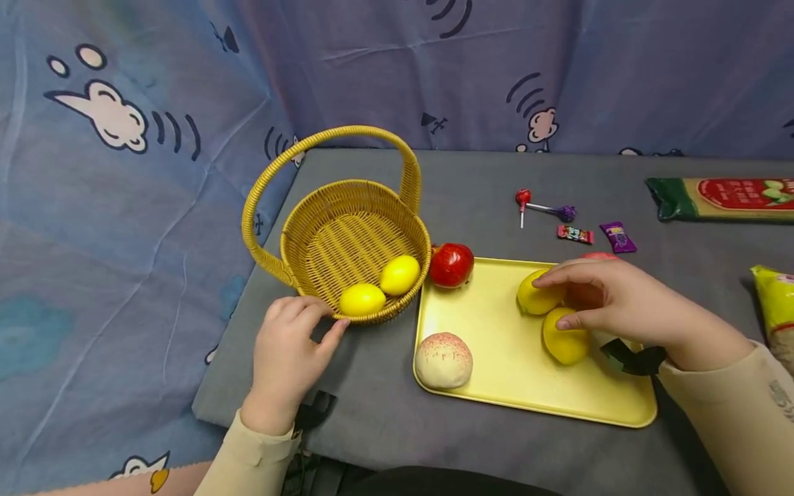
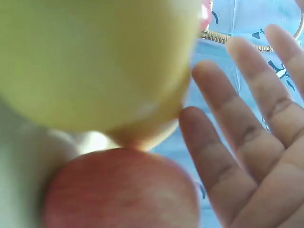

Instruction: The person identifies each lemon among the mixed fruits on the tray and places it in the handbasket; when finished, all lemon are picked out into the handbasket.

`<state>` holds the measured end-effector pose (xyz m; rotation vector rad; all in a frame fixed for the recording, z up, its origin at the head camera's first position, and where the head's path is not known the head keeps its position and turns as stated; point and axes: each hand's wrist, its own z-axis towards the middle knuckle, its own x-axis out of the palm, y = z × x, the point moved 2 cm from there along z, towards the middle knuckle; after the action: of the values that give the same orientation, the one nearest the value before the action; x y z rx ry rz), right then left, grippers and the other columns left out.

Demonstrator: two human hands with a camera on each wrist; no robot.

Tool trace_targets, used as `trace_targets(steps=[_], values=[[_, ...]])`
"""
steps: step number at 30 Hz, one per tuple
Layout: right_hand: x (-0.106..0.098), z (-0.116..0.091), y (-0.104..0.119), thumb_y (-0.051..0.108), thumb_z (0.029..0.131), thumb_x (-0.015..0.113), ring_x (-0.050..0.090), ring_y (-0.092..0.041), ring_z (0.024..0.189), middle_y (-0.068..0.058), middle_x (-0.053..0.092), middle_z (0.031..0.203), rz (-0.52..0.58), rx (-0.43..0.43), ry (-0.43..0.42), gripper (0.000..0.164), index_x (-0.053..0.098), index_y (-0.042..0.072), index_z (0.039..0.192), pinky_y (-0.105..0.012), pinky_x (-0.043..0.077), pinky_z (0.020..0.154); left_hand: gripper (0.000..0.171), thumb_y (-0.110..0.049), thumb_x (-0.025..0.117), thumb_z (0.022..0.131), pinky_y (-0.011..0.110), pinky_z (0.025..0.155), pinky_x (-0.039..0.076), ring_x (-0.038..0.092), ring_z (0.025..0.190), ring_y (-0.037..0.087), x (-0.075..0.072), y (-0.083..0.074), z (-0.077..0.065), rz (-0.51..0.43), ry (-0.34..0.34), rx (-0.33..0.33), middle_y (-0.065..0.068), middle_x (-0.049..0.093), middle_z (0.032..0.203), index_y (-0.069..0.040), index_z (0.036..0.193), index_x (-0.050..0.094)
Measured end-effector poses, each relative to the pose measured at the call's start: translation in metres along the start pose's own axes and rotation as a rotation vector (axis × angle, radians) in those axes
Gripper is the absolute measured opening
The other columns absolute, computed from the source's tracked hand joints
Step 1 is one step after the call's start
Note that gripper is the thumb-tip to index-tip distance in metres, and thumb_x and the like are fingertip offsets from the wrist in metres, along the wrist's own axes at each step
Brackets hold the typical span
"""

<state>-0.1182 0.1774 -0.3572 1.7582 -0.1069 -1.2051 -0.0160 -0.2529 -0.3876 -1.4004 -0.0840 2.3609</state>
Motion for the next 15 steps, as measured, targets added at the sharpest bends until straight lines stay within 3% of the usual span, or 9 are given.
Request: trace_targets(steps=[7,15], values=[[0.011,-0.026,-0.007,0.026,0.074,0.090,0.050,0.005,0.118,0.013,0.068,0.121,-0.087,-0.016,-0.081,0.050,0.072,0.028,0.121,-0.002,0.038,0.095,0.027,-0.031,0.087,0.082,0.045,0.094,0.051,0.062,0.098,0.033,0.001,0.000,0.000,0.007,-0.007,0.013,0.009,0.070,0.100,-0.012,0.095,0.073],[0.017,-0.038,-0.019,0.026,0.073,0.090,0.046,0.011,0.122,0.011,0.063,0.130,-0.068,-0.030,-0.048,0.055,0.071,0.029,0.124,0.000,0.032,0.097,0.026,-0.030,0.087,0.082,0.044,0.094,0.051,0.062,0.098,0.033,0.000,-0.001,0.000,0.006,-0.003,0.009,0.009,0.070,0.099,-0.011,0.095,0.074]])
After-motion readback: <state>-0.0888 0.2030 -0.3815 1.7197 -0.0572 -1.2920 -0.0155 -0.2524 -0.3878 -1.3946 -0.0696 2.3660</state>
